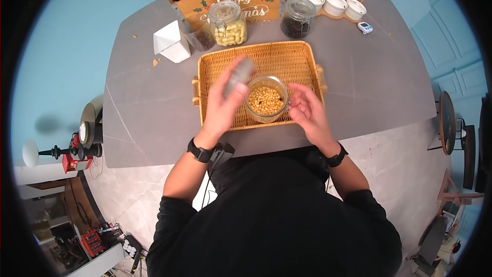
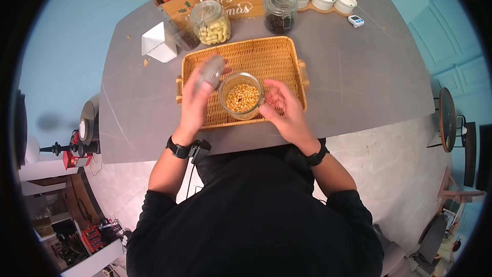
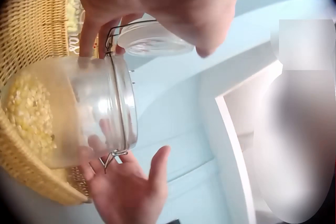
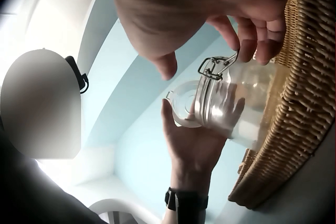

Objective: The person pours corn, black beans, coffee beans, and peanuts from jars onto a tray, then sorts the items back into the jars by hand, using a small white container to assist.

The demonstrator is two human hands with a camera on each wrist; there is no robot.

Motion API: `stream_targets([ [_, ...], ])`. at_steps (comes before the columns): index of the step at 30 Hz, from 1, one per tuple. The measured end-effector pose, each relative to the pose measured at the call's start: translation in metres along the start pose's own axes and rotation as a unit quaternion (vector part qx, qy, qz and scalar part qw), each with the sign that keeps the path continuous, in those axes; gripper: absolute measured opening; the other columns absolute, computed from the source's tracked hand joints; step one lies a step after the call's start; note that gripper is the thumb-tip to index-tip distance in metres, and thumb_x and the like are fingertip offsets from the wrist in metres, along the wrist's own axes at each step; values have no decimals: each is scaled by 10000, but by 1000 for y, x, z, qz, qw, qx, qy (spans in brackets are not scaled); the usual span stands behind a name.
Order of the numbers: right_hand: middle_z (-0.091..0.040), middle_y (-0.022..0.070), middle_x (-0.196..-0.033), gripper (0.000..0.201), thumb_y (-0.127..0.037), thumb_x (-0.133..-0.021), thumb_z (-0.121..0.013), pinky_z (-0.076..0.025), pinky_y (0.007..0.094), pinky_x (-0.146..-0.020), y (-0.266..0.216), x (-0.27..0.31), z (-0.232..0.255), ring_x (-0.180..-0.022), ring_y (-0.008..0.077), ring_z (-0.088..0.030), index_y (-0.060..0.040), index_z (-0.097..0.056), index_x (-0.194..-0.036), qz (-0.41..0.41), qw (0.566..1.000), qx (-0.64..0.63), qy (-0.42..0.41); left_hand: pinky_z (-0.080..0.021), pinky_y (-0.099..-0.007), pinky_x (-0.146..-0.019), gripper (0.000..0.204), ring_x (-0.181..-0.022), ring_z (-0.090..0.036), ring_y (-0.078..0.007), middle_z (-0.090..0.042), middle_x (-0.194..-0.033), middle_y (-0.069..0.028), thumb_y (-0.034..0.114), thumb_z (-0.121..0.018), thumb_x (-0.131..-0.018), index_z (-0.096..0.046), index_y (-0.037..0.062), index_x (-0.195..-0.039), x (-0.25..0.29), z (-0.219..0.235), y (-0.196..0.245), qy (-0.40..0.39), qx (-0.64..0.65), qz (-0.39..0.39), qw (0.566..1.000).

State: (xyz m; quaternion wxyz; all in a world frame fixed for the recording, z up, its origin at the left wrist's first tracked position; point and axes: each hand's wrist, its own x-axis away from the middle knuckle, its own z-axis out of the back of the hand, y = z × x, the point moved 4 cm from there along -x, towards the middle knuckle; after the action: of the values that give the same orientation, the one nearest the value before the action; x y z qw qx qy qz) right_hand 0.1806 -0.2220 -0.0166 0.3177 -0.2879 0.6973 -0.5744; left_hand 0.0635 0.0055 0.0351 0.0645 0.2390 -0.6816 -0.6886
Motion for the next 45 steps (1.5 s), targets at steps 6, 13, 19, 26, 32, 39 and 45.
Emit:
stream_targets([
  [6, -583, 159, -1663, 1088, -277, -863, -1015, -494, 457, -1243, -7, -36, 1, -1549, 284, -566, -31, -422, -1741, 42, 976, 192, -97, -604, -445, -1087, 820, -1311, -717, -298, -703, -1457, -169, 731, -348, -1187, -546, 42, -1585, -5, 32, -39, 113, 278, 202, 932],
  [13, -617, 193, -1619, 1126, -350, -818, -1050, -524, 441, -1219, -12, -45, -16, -1481, 320, -639, -30, -446, -1714, 25, 957, 250, -145, -554, -420, -1167, 641, -1342, -688, -270, -669, -1541, -167, 526, -527, -1217, -527, 25, -1617, 19, 36, -76, 121, 257, 303, 910],
  [19, -626, 207, -1595, 1103, -335, -806, -1056, -508, 457, -1246, -3, -41, -18, -1493, 326, -628, -3, -467, -1677, 49, 957, 258, -121, -465, -455, -1271, 761, -1474, -609, -294, -614, -1606, -223, 496, -652, -1174, -469, -57, -1663, 46, 24, -49, 119, 216, 270, 931],
  [26, -532, 241, -1679, 1187, -369, -792, -1061, -482, 487, -1265, -10, -27, -51, -1574, 396, -540, -8, -404, -1712, 64, 930, 360, -40, -392, -428, -1310, 1151, -1568, -515, -303, -523, -1700, -275, 438, -794, -1102, -36, -83, -1796, 47, -3, -33, 130, 134, 225, 956],
  [32, -426, 247, -1781, 1385, -415, -707, -1097, -423, 496, -1320, -41, -45, -17, -1663, 406, -420, -45, -311, -1787, 39, 916, 345, -202, -370, -408, -1324, 872, -1554, -540, -311, -533, -1698, -235, 152, -563, -1134, -71, 44, -1845, 38, 1, -36, 67, 103, 170, 978],
  [39, -442, 261, -1758, 1286, -543, -680, -1061, -342, 585, -1352, -48, -83, -28, -1656, 482, -382, -125, -457, -1735, 220, 833, 457, -222, -368, -531, -1354, 787, -1596, -504, -401, -519, -1680, -303, 186, -439, -1071, -233, 29, -1814, 27, 3, -61, 74, 236, 168, 954],
  [45, -503, 232, -1708, 1323, -571, -606, -1080, -350, 602, -1343, -49, -99, -43, -1620, 464, -425, -77, -489, -1681, 240, 835, 415, -270, -399, -538, -1327, 781, -1564, -528, -392, -515, -1689, -266, 210, -477, -1052, -281, 30, -1786, 21, -2, -56, 71, 275, 149, 947],
])
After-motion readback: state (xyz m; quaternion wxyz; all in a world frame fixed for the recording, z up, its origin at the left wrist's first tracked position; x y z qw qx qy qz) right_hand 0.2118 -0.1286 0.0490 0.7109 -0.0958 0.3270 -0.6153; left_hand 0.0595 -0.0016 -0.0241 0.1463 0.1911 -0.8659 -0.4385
